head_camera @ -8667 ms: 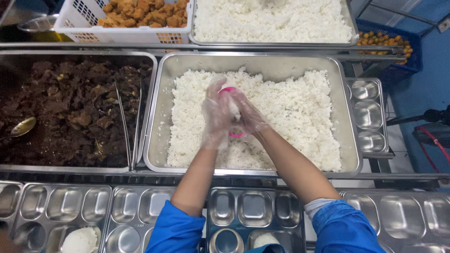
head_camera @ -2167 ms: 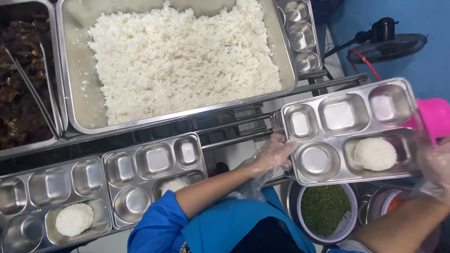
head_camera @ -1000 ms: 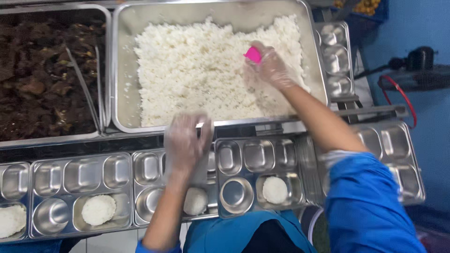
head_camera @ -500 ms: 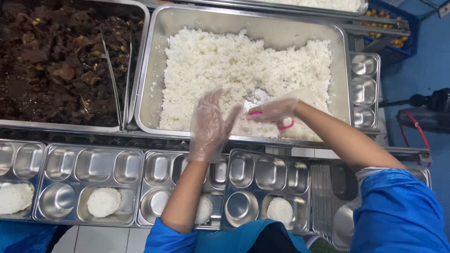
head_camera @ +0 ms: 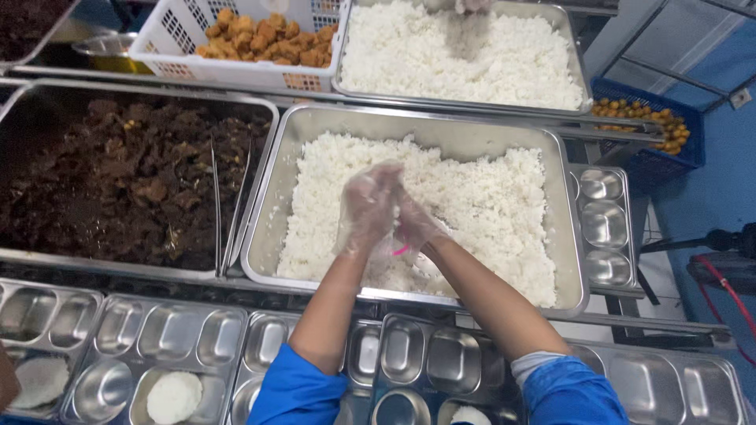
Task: The person scoops white rice from a large metal tray using a pink plastic scoop and places it into the compartments of stainless steel divided trays. The person repeatedly fills the scoop, transfers the rice, and arranges the filled trays in a stack.
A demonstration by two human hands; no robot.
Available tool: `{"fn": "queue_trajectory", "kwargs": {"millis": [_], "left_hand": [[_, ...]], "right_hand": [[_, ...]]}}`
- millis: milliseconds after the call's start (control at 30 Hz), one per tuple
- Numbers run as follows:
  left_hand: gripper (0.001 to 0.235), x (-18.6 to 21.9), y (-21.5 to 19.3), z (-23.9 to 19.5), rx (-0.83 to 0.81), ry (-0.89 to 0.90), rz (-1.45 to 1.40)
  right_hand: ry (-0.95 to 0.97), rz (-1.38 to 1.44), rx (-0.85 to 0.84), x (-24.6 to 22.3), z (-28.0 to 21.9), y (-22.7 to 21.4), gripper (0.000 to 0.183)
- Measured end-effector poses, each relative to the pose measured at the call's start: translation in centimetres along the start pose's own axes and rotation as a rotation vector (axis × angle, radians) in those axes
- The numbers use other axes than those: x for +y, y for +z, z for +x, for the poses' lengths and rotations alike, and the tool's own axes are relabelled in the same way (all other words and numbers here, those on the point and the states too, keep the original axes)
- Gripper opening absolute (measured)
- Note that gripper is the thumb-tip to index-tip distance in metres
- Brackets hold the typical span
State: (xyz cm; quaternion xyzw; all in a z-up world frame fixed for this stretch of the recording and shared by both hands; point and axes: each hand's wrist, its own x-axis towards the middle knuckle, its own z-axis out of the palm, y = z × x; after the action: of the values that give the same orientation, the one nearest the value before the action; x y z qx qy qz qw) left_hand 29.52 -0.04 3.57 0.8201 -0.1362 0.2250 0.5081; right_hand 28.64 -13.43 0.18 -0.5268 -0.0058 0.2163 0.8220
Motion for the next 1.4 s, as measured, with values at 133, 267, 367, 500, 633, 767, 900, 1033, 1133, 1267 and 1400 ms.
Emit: {"fn": "queue_trajectory", "kwargs": {"millis": [133,267,367,500,633,767,900,1033,1133,1267,1400], "left_hand": [[0.048,-6.5,3.2,1.6,0.282,-0.408,-0.580],[0.062,-5.4,2.3,3.2,0.410,-0.418,-0.622],[0.062,1.0,-0.8,1.3,0.123,0.087,0.155],[0.075,6.3,-0.2,1.4,-0.067,0.231,0.140],[0.066,5.0,-0.2,2.4,-0.200,0.220,-0.059],[0.048,5.2,-0.4,2.1,0.002,-0.493,-1.026],[0.045,4.4,-0.9,1.9,-0.189,-0.321,-0.894],[0.038,4.9,-0.2,1.9,-0.078,0.059,-0.682],[0.034,8.0,-0.2,0.4,-0.050,-0.175,-0.257],[0.024,7.3,-1.1,1.6,-0.041,-0.125,0.092],[0.037,5.1,-0.6,1.1,-0.036,0.037,0.101]], "right_hand": [[0.039,-0.185,0.136,-2.1,-2.1,1.2,0.068],[-0.016,-0.111,0.275,-4.6,-2.1,1.0,0.072],[-0.095,-0.177,0.319,-3.5,-2.3,0.6,0.071],[-0.409,-0.457,0.224,-1.0,-0.8,-1.1,0.080],[-0.080,-0.021,0.173,-1.7,-1.2,-1.1,0.091],[-0.270,-0.384,0.287,-1.9,-1.3,-0.5,0.072],[-0.125,-0.037,0.194,-3.0,-1.9,0.0,0.066],[0.128,0.004,0.413,-4.2,-2.2,1.3,0.077],[-0.204,-0.031,0.078,-4.4,-3.1,1.7,0.076],[-0.233,-0.168,0.140,-3.3,-3.1,3.7,0.078],[-0.267,-0.254,0.185,-3.1,-2.5,2.8,0.071]]}}
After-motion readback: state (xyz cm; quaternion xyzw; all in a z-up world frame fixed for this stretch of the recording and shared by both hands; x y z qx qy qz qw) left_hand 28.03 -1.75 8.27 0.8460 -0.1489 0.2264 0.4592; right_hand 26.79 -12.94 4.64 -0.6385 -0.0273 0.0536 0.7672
